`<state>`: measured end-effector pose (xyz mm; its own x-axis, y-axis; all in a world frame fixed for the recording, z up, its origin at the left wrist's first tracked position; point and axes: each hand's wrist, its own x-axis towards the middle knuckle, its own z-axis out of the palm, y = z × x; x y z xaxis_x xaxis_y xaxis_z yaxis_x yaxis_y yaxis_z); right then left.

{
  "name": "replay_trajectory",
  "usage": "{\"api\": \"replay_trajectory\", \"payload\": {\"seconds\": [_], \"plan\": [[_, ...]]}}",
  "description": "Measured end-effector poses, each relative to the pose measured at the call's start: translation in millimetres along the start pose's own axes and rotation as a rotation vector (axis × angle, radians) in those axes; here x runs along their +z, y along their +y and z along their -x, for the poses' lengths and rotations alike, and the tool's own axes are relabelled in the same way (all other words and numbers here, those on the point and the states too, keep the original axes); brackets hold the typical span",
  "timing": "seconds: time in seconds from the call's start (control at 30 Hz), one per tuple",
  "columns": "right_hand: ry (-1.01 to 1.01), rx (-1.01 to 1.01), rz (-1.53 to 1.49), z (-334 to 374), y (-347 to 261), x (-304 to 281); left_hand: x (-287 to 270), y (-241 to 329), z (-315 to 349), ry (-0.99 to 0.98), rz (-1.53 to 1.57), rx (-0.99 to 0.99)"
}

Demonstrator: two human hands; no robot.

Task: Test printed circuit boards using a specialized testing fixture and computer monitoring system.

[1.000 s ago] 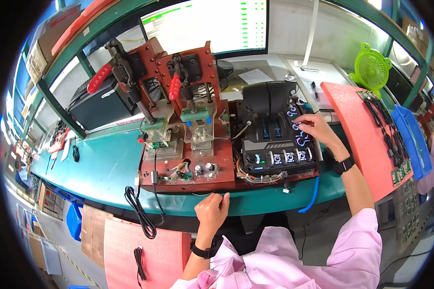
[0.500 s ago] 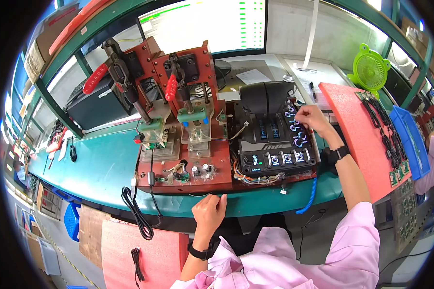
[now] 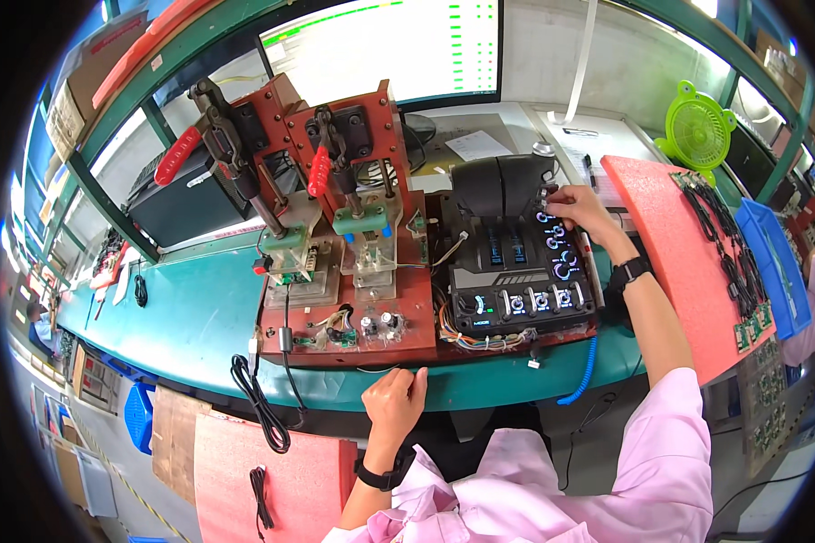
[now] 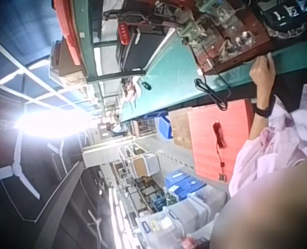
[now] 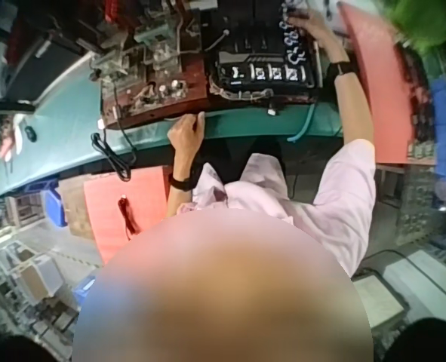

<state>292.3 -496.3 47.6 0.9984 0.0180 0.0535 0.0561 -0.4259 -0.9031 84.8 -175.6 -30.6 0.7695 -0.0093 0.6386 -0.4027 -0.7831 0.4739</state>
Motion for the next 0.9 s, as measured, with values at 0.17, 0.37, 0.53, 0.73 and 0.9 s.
{"api": "replay_trajectory", "payload": {"seconds": [0.17,0.37,0.53,0.73,0.9], "plan": [[0.023,0.031,0.103,-25,-1,0,1,0,-1,-0.001,-0.019,-0.010],[0.248,0.011,0.112,-8,-13,-7,3,-1,0,-0.011,-0.019,0.020],[0.037,-0.152,0.395,54,-25,-8,2,-2,1,-0.012,-0.011,0.004],[0.013,-0.338,0.618,81,-21,3,2,-2,1,-0.010,-0.010,0.012],[-0.023,-0.521,0.658,76,-18,8,0,-3,2,0.002,0.012,0.022]]}}
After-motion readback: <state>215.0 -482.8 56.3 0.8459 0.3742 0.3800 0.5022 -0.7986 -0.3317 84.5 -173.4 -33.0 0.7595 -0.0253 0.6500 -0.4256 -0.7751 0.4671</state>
